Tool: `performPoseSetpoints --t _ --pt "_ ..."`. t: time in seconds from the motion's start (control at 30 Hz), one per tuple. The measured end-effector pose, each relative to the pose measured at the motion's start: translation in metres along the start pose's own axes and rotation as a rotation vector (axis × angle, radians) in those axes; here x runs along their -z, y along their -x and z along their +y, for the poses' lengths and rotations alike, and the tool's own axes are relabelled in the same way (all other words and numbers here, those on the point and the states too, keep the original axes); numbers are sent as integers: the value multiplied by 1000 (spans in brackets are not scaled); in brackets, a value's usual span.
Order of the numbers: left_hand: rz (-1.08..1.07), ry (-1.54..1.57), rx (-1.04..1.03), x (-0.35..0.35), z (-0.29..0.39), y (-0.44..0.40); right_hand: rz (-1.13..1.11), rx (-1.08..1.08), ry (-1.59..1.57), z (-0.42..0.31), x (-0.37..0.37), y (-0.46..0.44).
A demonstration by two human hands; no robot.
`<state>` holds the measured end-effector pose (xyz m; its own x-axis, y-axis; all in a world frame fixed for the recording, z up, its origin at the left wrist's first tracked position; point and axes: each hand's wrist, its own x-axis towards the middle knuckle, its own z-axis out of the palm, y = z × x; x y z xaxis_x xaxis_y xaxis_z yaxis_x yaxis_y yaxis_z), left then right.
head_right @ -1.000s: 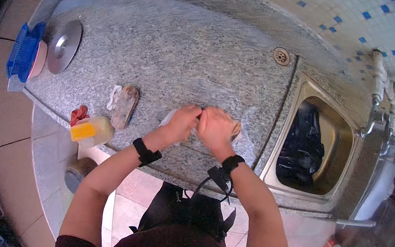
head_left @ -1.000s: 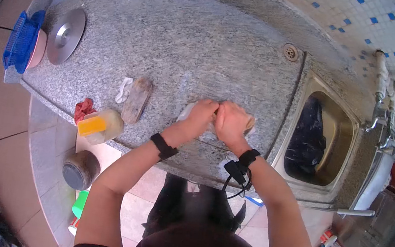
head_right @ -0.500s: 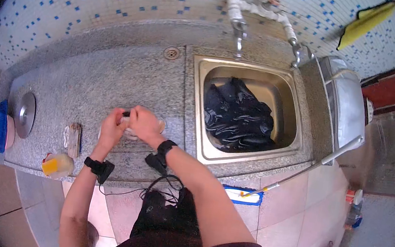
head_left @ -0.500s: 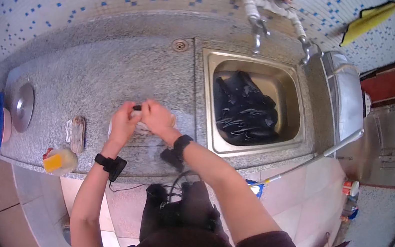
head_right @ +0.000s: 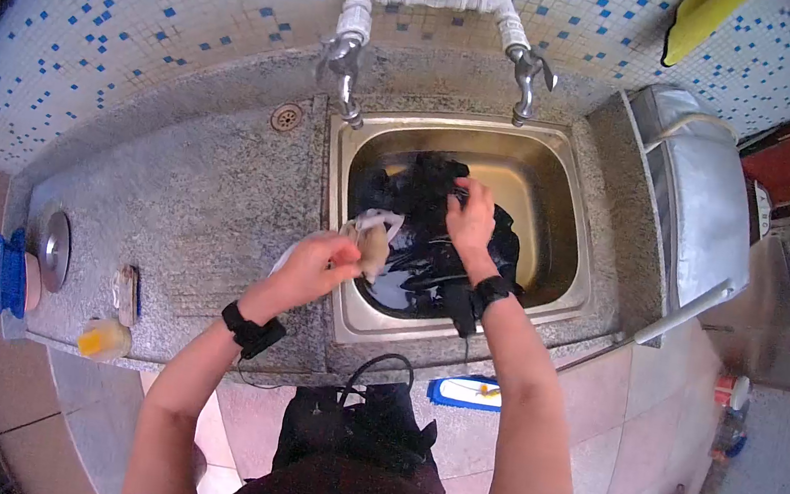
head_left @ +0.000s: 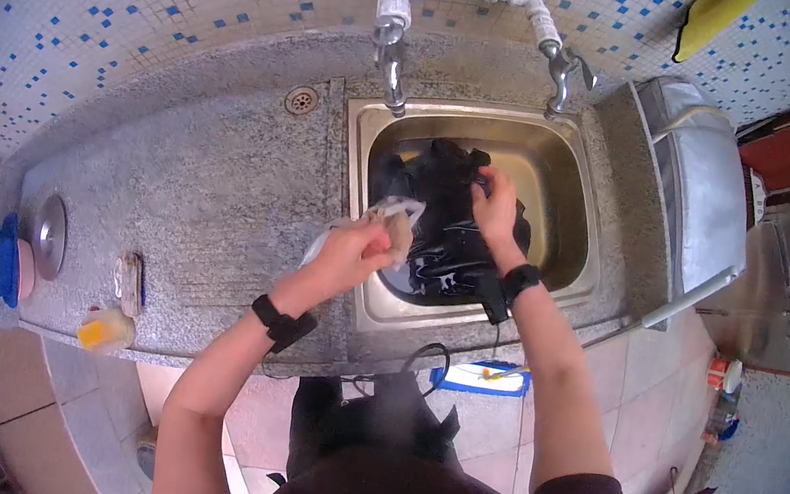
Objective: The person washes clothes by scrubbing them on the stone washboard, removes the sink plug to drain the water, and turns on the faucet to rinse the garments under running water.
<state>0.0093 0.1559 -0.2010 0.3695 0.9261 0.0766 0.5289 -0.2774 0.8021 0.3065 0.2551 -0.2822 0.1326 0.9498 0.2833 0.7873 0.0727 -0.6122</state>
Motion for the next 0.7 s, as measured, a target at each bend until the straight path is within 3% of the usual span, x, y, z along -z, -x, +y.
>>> performPoseSetpoints --t 0.03,0.1,0.17,0.23,0.3,0.37,0.43,0.47,0.6,0.7 --pt "-140 40 83 -1 -5 7 -72 -131 2 9 3 8" --pt "-153 20 196 -1 -20 22 -219 -90 -101 20 0 28" --pt "105 -114 205 2 -43 43 -587 -5 -159 41 -30 50" --pt "115 -230 348 19 -63 62 -761 225 -96 45 -64 75" --pt "157 -337 382 28 -94 88 -857 302 -87 18 -77 93" --pt "193 -441 417 31 -118 114 -864 390 44 15 -78 95" --pt "122 -458 525 34 -132 135 -965 460 355 71 -119 99" --pt "83 -460 503 33 -137 143 -887 448 450 100 -140 104" --pt "28 -513 560 19 -130 149 -667 312 507 74 -110 70" --pt "50 -478 595 12 -134 147 -722 305 535 60 -115 73"
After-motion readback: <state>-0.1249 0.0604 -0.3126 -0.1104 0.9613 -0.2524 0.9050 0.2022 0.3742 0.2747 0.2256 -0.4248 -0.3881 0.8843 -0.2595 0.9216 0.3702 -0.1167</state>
